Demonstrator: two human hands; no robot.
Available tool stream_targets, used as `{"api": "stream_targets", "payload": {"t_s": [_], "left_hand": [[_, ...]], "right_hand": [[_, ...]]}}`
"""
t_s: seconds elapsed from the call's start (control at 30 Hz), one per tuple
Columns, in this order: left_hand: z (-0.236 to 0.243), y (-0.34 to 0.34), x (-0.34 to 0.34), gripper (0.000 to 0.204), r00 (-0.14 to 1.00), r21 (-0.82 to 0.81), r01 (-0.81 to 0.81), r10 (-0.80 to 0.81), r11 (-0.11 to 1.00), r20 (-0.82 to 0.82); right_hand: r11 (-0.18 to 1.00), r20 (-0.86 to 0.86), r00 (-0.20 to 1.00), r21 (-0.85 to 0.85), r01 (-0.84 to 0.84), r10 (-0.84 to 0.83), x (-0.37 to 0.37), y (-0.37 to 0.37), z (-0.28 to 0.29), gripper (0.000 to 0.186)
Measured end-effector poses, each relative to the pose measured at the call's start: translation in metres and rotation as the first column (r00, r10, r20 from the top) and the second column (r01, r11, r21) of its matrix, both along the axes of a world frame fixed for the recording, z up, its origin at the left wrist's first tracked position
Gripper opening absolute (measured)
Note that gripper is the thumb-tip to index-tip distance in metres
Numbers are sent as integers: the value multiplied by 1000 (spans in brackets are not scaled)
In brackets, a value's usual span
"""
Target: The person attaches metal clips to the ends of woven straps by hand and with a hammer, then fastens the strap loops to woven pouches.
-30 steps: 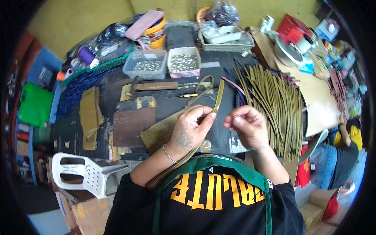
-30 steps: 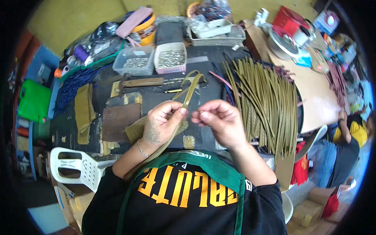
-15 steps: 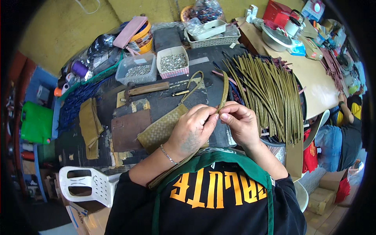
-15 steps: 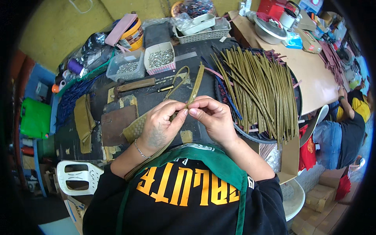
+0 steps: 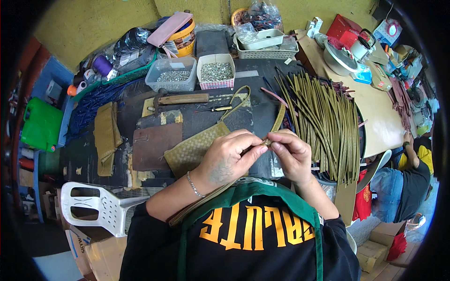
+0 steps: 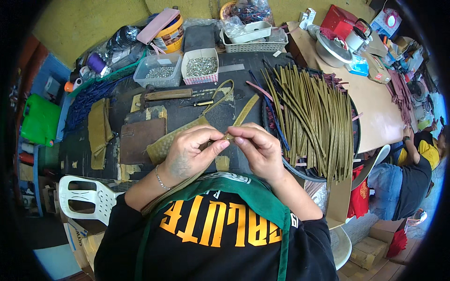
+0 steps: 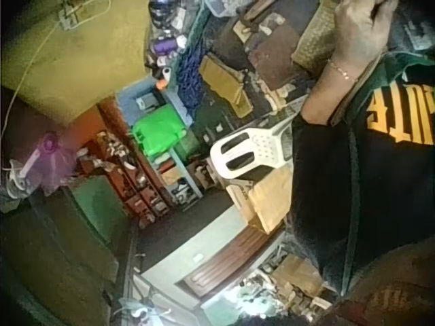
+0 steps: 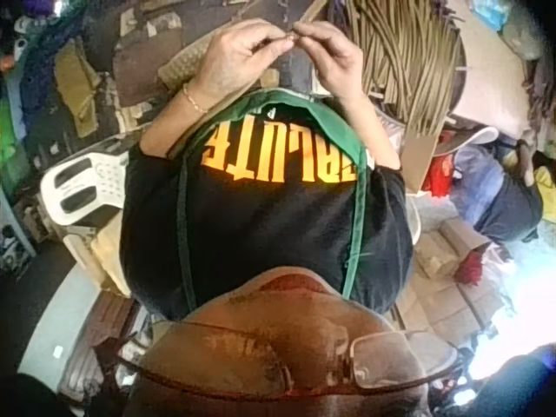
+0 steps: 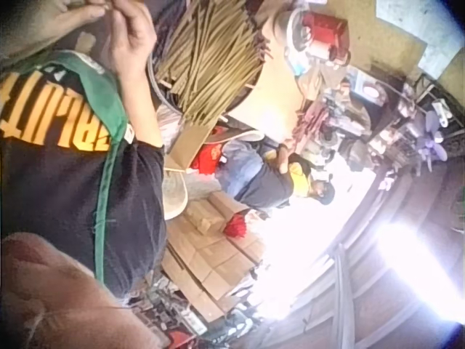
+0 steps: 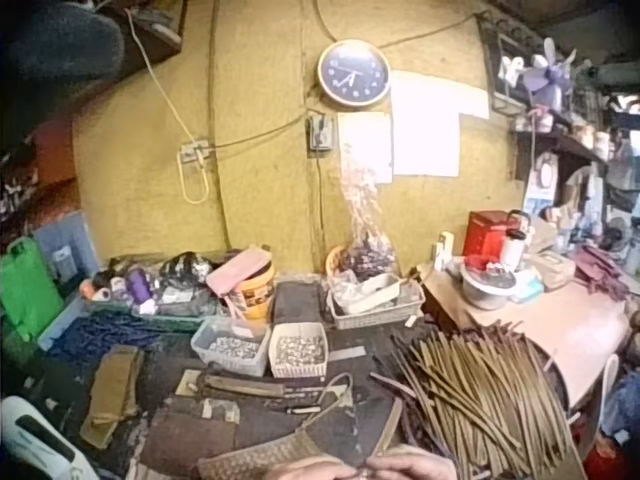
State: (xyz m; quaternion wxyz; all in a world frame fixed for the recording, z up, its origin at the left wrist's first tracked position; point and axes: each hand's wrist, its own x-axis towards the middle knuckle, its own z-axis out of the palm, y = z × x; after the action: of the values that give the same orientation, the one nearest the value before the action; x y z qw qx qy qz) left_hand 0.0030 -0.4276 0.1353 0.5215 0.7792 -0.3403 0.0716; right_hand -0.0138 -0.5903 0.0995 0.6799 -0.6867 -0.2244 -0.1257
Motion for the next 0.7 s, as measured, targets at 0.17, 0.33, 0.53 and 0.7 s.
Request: {"api": "stream_targets", "payload": {"t_s": [0.17, 0.33, 0.53, 0.7], "left_hand": [[5, -11, -8, 10, 969, 18, 186, -186, 982, 165], [5, -17, -23, 10, 888, 66, 368, -371, 928, 272], [10, -11, -29, 12, 841, 94, 454, -461, 886, 285], [3, -4, -20, 10, 871, 123, 380, -400, 917, 285]], "right_hand": [[963, 78, 966, -95, 252, -245, 9, 1, 3, 27], [777, 223, 852, -349, 524, -474, 49, -13, -10, 14], [701, 173, 839, -478, 530, -516, 96, -50, -59, 14], [760, -517, 836, 613, 216, 180, 85, -55, -41, 10]]}}
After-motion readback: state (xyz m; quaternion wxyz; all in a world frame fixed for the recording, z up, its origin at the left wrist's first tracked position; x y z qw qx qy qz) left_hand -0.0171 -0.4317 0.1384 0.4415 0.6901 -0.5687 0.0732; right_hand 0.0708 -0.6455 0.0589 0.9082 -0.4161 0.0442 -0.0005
